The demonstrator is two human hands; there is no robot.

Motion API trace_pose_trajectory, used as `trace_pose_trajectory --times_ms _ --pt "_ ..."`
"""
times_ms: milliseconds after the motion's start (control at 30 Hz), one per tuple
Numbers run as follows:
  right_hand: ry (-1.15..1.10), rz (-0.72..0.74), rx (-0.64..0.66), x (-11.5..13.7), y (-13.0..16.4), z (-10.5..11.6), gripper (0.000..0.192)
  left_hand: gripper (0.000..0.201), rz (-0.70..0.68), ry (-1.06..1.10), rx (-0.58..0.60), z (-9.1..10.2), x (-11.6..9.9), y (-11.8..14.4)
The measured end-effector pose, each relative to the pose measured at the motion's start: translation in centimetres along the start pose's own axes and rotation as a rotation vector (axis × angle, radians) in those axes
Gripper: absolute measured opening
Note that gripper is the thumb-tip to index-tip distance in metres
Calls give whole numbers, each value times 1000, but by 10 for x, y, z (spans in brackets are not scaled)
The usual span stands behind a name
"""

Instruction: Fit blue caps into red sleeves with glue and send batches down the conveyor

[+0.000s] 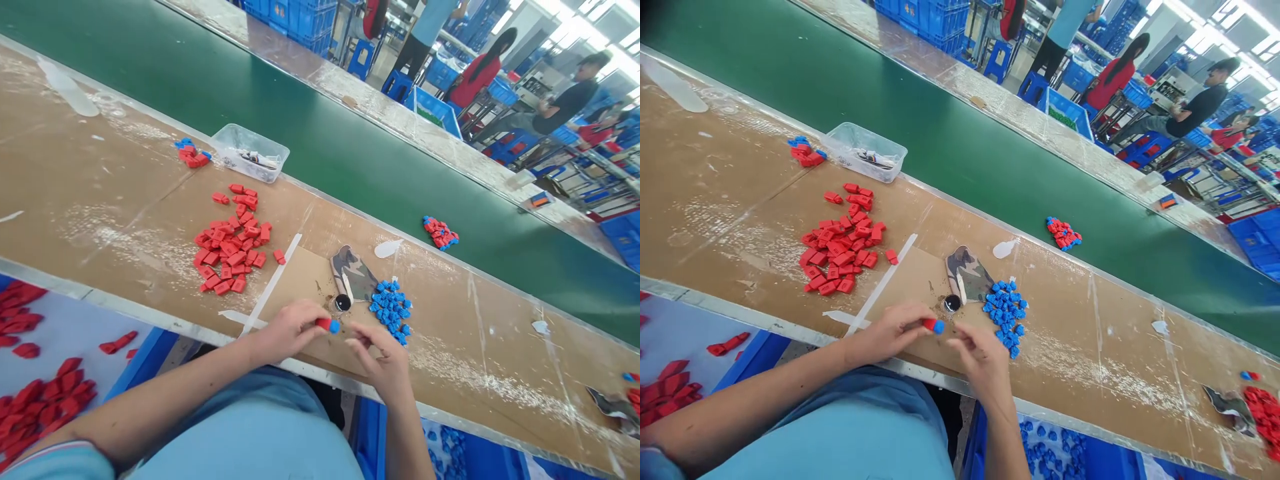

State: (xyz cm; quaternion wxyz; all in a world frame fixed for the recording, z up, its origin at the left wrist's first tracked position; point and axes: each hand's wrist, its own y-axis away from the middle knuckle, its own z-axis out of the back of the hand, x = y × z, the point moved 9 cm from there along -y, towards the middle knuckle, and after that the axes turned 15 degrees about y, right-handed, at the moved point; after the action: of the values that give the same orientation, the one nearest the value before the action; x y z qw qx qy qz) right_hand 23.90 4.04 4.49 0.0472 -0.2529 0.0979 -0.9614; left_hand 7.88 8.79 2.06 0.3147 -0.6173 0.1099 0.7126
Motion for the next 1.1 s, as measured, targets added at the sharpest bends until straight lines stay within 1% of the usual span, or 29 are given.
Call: trace_pose_trajectory --times_ms 67,133,200,267,333,433,500,567,667,733,833,900,1000,1067,1100 --pt "135 -86 -98 -28 -3 17 26 9 32 -126 -82 22 2 -24" --pt "274 -166 -144 -56 -5 26 33 9 108 -242 -148 45 11 -55" --pt "349 -196 -143 -74 -8 26 39 9 188 -337 -147 58 25 -86" --pt "368 -186 -101 -82 -11 20 40 9 245 -397 -146 66 40 -113" --pt "352 -172 -72 -84 -12 15 38 8 272 -431 -171 70 52 -131" --pt "288 -183 -103 -85 -10 16 40 11 286 -475 -204 74 62 -144" --pt "247 -234 -143 -91 -6 20 46 21 272 -503 -208 81 60 -143" --pt "195 -317 -177 -102 1 24 49 28 257 -536 -195 94 53 -132" --pt "42 -438 -222 -115 13 25 49 25 271 -586 -158 117 42 -101" --pt "-79 -481 -227 -117 19 21 49 22 280 -608 -106 125 36 -76" --pt "-223 -507 -205 -112 21 10 50 20 227 -666 5 118 31 -51" --pt "-278 -490 -198 -104 18 5 50 18 182 -711 26 110 29 -45" --pt "-295 -404 -191 -89 15 3 49 18 158 -702 -15 104 27 -44" --pt "-287 -367 -176 -81 16 3 46 15 135 -584 -75 101 22 -41" --pt "-286 -370 -165 -79 18 2 46 14 116 -482 -114 99 18 -38"
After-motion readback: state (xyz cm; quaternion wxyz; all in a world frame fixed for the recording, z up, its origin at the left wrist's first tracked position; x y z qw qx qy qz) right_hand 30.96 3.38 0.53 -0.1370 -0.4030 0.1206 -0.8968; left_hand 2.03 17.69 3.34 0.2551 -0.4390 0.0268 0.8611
